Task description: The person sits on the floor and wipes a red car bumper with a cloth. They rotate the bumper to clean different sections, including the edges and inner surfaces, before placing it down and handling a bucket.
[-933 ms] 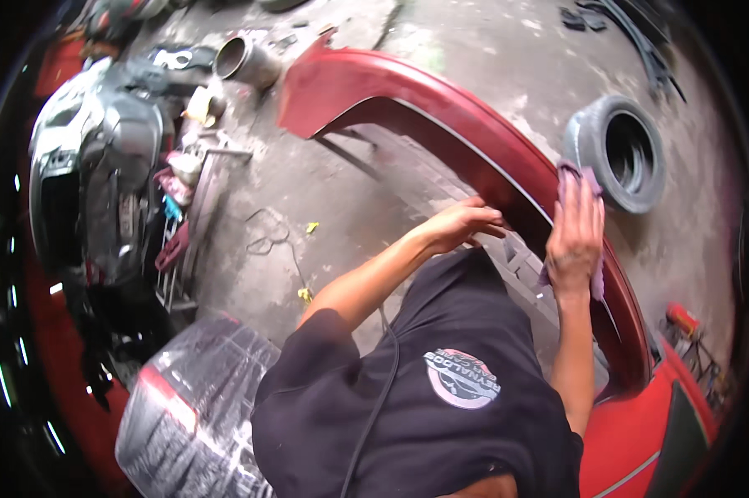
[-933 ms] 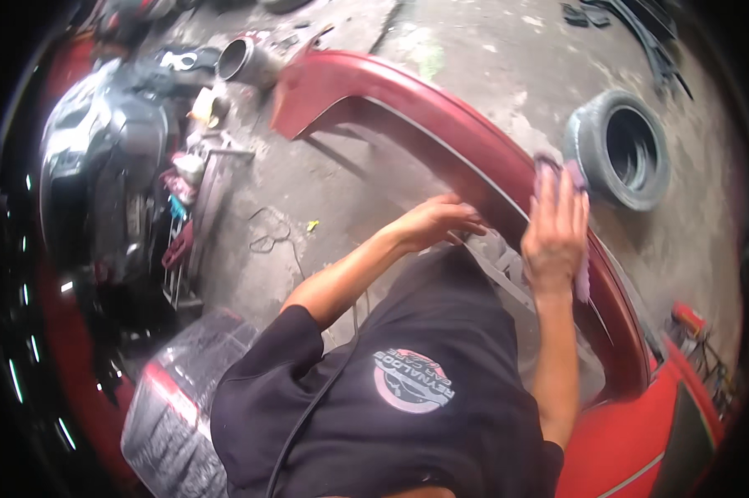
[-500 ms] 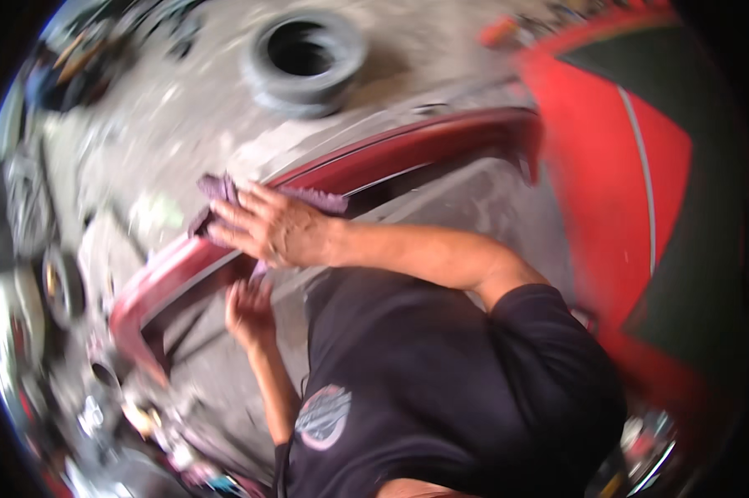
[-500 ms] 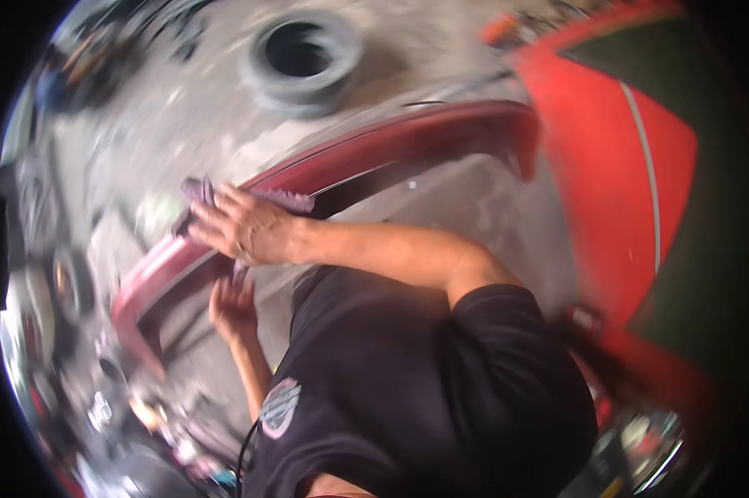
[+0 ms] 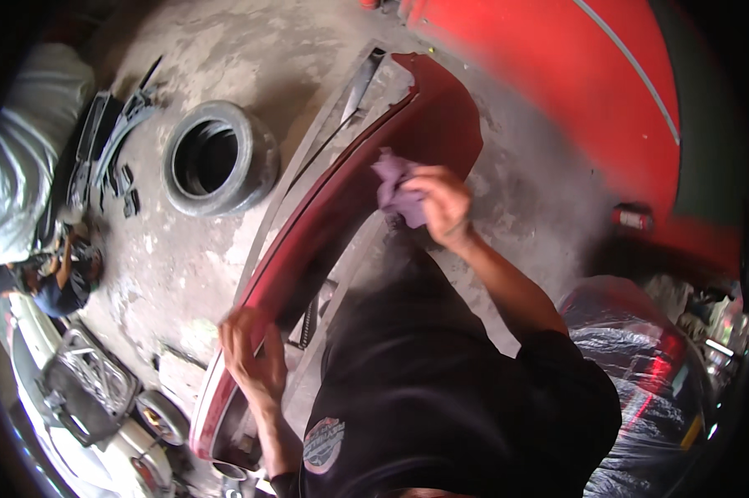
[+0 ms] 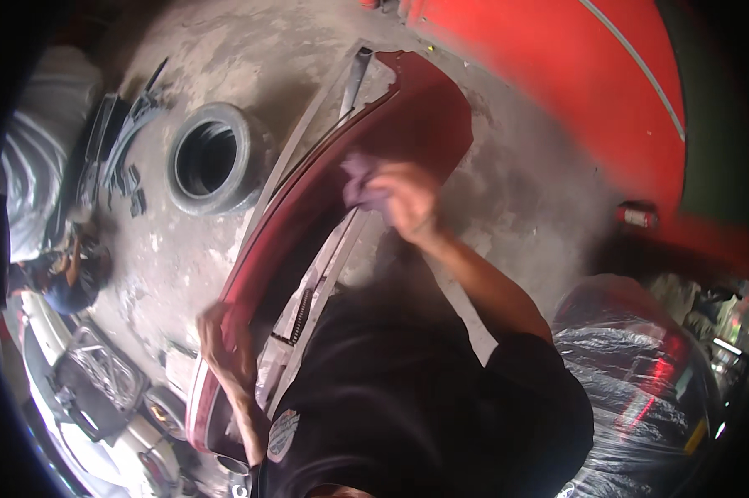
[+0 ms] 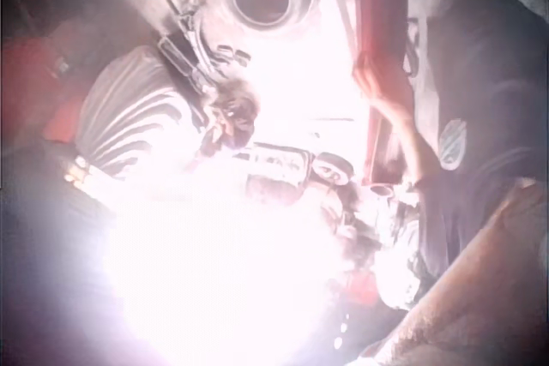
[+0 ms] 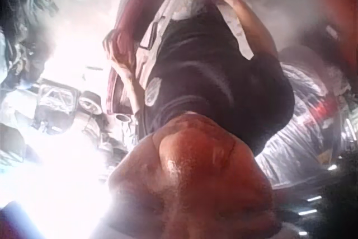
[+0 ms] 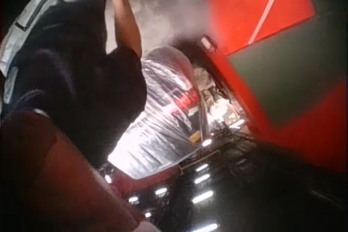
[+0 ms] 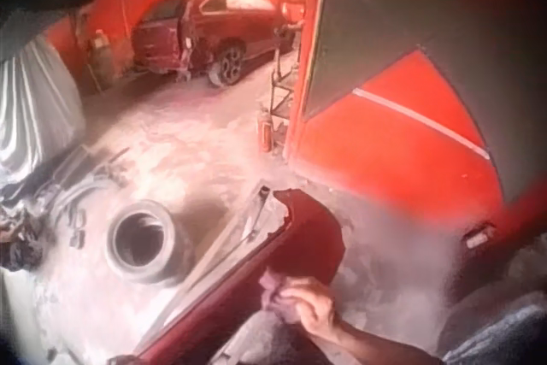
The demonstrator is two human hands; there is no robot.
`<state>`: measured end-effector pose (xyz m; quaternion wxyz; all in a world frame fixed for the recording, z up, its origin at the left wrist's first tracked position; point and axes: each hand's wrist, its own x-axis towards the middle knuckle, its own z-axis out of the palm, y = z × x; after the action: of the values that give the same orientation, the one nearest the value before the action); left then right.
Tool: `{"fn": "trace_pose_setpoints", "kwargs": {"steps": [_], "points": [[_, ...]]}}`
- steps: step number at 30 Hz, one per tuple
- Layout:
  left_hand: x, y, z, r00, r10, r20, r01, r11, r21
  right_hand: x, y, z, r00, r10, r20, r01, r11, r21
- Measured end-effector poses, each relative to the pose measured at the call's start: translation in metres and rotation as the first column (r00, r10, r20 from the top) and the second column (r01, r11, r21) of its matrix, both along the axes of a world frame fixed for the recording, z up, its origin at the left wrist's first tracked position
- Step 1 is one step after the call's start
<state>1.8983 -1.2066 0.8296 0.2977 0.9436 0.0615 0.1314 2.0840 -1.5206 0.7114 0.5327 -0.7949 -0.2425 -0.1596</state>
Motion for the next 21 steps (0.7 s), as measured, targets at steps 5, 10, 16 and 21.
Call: {"fn": "trace_pose_setpoints", "kwargs": {"steps": [5,10,16,21], "points": [[0.085,0.005,-0.011,0.829,-0.086,-0.552,0.057,0.996,-0.070,0.038,-0.154,-0.118,0.632,-0.517,-0.577,0.604,0.795,-0.050],[0.091,-0.006,-0.018,0.762,0.108,-0.638,-0.218,0.971,-0.096,0.045,-0.159,-0.206,0.313,0.505,-0.804,0.750,0.388,0.536],[0.082,-0.003,0.004,0.836,0.143,-0.530,-0.181,0.983,-0.020,0.064,-0.133,-0.176,0.462,0.400,-0.792,0.674,0.422,0.606],[0.077,0.010,0.024,0.877,0.151,-0.455,-0.166,0.986,0.006,0.073,-0.115,-0.129,0.495,0.383,-0.779,0.645,0.439,0.626]]}}
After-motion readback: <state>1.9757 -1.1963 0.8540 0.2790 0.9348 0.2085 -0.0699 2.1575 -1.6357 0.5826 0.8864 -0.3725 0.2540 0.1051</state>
